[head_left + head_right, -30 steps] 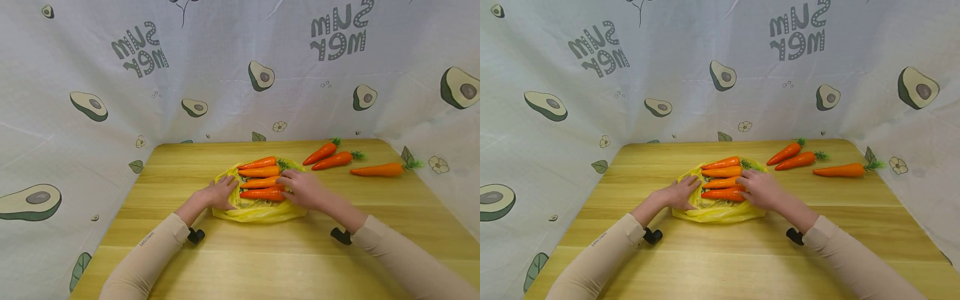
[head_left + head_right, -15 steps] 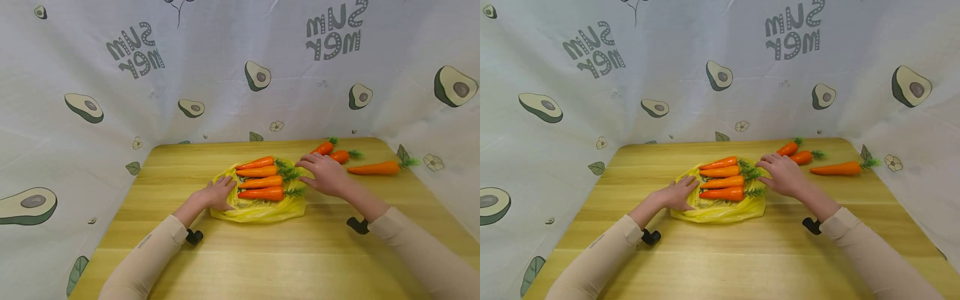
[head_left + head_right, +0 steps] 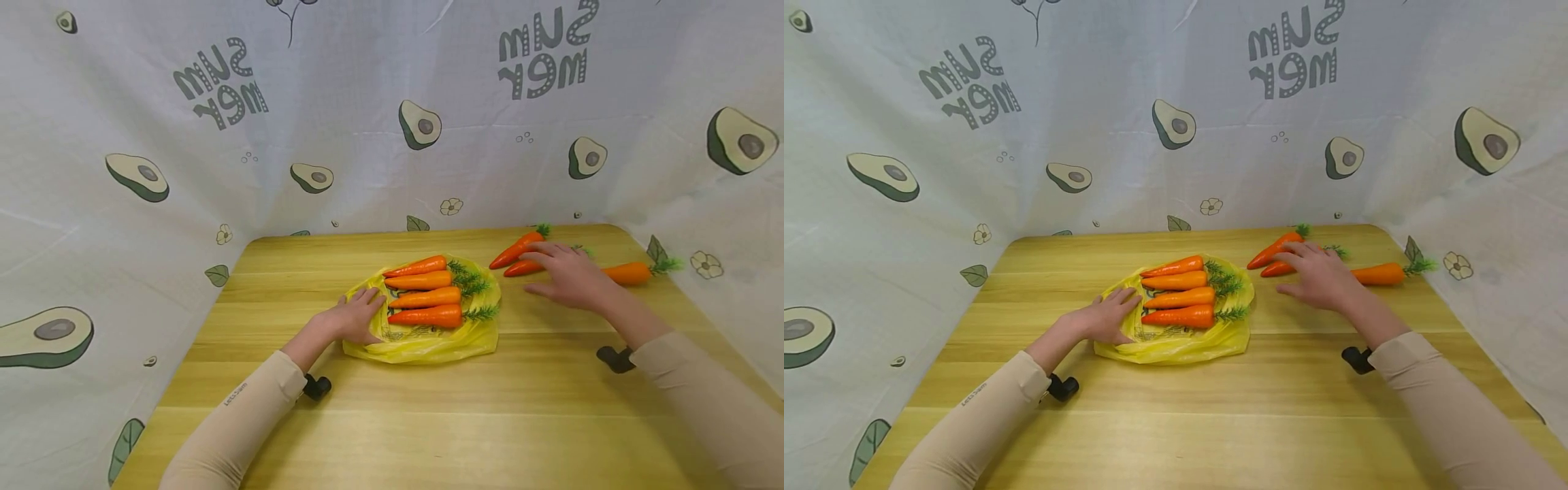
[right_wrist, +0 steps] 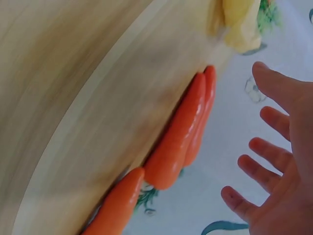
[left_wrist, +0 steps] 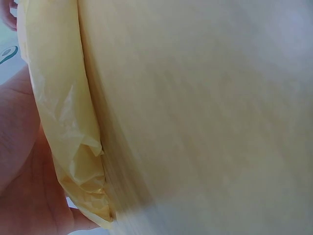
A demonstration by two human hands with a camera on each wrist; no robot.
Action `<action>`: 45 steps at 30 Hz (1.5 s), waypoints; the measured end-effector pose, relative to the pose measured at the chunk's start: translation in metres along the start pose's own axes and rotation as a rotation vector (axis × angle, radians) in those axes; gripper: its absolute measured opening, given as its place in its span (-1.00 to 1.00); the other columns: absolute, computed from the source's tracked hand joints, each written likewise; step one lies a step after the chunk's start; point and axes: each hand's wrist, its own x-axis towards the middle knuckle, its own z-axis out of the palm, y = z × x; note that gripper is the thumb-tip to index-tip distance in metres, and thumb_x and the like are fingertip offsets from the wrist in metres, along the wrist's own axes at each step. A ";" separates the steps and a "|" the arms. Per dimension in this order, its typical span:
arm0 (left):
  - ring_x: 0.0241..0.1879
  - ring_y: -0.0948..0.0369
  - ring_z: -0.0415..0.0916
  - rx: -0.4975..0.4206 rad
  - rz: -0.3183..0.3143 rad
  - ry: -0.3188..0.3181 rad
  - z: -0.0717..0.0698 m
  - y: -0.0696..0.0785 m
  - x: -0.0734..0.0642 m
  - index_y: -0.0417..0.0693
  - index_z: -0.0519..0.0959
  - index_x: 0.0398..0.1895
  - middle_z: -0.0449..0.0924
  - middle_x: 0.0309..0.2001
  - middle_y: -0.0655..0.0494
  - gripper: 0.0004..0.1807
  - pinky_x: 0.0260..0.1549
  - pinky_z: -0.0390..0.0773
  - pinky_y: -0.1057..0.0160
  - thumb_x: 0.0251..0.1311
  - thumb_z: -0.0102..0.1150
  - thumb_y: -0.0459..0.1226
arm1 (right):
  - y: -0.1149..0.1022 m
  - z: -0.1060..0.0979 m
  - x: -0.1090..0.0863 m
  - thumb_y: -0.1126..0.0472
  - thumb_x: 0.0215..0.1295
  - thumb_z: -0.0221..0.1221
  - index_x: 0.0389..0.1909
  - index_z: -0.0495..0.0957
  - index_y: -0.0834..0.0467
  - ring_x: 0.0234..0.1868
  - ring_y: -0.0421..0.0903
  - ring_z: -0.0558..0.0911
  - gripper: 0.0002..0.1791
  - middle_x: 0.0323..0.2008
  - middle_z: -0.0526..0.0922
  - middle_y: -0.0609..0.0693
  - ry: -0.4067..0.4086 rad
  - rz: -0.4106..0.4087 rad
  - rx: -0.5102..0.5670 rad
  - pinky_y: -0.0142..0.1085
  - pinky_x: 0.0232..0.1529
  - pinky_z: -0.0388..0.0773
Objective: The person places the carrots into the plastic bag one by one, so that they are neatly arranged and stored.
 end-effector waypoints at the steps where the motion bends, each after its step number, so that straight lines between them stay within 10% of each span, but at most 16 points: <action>1: 0.62 -0.08 -0.30 0.001 0.000 -0.001 0.000 0.000 0.000 0.04 -0.07 0.65 -0.25 0.65 -0.03 0.06 0.46 -0.06 -0.33 0.26 0.24 0.19 | 0.005 0.001 -0.001 -0.06 0.20 0.41 0.35 0.46 0.13 0.35 0.36 0.33 -0.26 0.39 0.36 0.26 -0.011 0.013 0.000 0.46 0.14 0.28; 23: 0.62 -0.09 -0.30 0.001 0.005 -0.002 -0.004 0.001 -0.002 0.03 -0.07 0.65 -0.25 0.65 -0.05 0.06 0.46 -0.06 -0.34 0.26 0.25 0.18 | 0.102 0.009 -0.022 -0.40 0.10 0.32 0.38 0.36 0.30 0.31 0.60 0.22 0.05 0.36 0.21 0.56 -0.159 0.216 0.002 0.61 0.06 0.18; 45: 0.62 -0.10 -0.30 0.006 0.017 0.000 -0.004 0.000 -0.002 0.03 -0.08 0.65 -0.25 0.65 -0.05 0.05 0.46 -0.06 -0.34 0.27 0.23 0.19 | 0.140 0.012 -0.038 -0.34 0.14 0.33 0.28 0.36 0.50 0.19 0.65 0.27 0.06 0.22 0.27 0.70 -0.228 0.273 0.067 0.50 0.13 0.26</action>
